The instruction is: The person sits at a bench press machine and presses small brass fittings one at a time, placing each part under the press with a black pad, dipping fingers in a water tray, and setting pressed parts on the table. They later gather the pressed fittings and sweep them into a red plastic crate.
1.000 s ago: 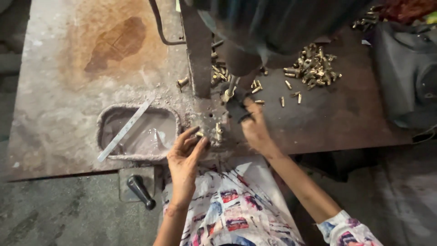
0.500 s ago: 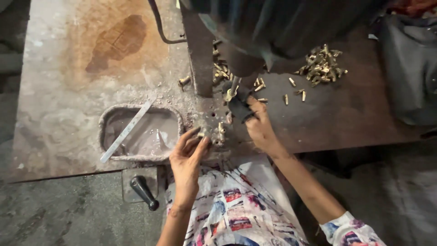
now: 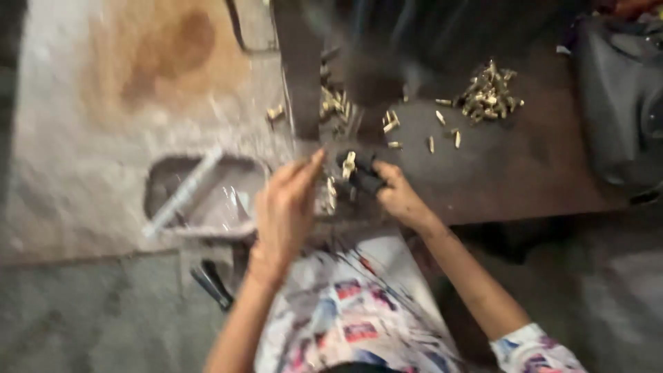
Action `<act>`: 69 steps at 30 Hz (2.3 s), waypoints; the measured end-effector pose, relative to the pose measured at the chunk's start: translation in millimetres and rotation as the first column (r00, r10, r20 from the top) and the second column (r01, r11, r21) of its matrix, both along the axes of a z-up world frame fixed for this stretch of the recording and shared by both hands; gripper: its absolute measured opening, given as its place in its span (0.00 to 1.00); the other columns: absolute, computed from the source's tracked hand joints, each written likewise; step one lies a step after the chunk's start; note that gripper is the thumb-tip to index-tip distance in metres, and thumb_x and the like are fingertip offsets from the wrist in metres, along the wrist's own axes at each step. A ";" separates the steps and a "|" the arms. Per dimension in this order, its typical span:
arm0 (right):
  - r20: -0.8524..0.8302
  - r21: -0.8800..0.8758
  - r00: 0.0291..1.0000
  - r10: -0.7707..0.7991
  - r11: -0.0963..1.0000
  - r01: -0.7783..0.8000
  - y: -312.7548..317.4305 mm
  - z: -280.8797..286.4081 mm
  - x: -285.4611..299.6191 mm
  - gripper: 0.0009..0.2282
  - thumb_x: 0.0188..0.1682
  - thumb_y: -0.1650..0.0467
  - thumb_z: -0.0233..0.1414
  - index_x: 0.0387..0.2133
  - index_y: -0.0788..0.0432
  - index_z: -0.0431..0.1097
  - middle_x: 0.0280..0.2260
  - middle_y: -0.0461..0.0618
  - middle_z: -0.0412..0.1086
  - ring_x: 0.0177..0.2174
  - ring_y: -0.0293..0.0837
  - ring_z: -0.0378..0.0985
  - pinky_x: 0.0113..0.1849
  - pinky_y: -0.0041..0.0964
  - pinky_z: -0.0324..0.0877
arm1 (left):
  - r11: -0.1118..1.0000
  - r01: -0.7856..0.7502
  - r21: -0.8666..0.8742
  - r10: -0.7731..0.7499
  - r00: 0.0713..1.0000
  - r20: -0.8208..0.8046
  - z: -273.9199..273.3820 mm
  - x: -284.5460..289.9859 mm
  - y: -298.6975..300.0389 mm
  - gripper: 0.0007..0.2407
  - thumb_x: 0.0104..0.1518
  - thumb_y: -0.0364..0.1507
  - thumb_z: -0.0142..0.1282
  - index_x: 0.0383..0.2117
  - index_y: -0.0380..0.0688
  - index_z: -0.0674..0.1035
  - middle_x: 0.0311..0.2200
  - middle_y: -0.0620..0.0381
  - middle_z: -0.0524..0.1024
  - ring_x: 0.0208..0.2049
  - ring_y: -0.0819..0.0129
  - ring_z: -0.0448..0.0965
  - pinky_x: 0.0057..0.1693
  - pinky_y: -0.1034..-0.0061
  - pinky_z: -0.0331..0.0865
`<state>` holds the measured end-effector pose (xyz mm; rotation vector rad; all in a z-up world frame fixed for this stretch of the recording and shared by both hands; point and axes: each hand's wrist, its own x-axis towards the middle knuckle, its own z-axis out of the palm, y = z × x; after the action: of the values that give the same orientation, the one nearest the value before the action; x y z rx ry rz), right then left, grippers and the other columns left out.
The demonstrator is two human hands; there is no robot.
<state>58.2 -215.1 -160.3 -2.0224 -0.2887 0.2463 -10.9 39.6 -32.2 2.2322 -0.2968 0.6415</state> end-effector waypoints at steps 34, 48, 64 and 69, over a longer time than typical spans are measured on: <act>0.221 -0.067 0.957 0.187 0.982 -0.176 39.8 55.0 -24.2 0.24 0.41 0.81 0.46 0.55 0.74 0.63 0.43 0.69 0.73 0.46 0.62 0.75 0.48 0.47 0.70 | 0.945 -0.119 -0.306 0.125 0.992 -0.001 -4.1 -12.0 -52.3 0.13 0.57 0.20 0.62 0.49 0.42 0.81 0.45 0.45 0.78 0.44 0.56 0.83 0.46 0.72 0.80; -0.027 0.549 0.985 0.171 0.826 -0.128 21.7 81.0 31.3 0.18 0.48 0.76 0.42 0.51 0.66 0.71 0.42 0.45 0.73 0.40 0.38 0.76 0.44 0.31 0.73 | 0.819 -0.229 -0.527 0.173 0.973 -0.154 -2.5 -9.4 -47.8 0.16 0.60 0.18 0.60 0.54 0.44 0.78 0.46 0.53 0.84 0.43 0.69 0.85 0.44 0.77 0.81; 0.233 0.004 0.972 0.018 1.000 -0.019 26.9 42.8 6.6 0.23 0.45 0.73 0.47 0.56 0.69 0.65 0.52 0.63 0.71 0.56 0.53 0.72 0.60 0.41 0.62 | 0.592 -0.248 0.767 0.211 0.966 0.149 -178.6 233.9 -225.3 0.17 0.63 0.25 0.51 0.58 0.33 0.77 0.63 0.46 0.68 0.62 0.50 0.66 0.62 0.58 0.63; 0.237 -0.145 0.924 -0.299 0.930 0.338 73.3 51.7 -13.6 0.22 0.43 0.72 0.52 0.53 0.69 0.66 0.47 0.64 0.69 0.51 0.57 0.70 0.55 0.43 0.62 | 0.987 0.095 0.126 -0.113 0.984 0.141 -112.7 111.7 -183.0 0.19 0.55 0.23 0.52 0.53 0.52 0.82 0.57 0.49 0.72 0.61 0.49 0.72 0.65 0.59 0.66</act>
<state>44.7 -141.8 -108.6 -2.2459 -0.0634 -0.1550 100.7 -143.4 -144.9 2.2682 -0.5358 0.7516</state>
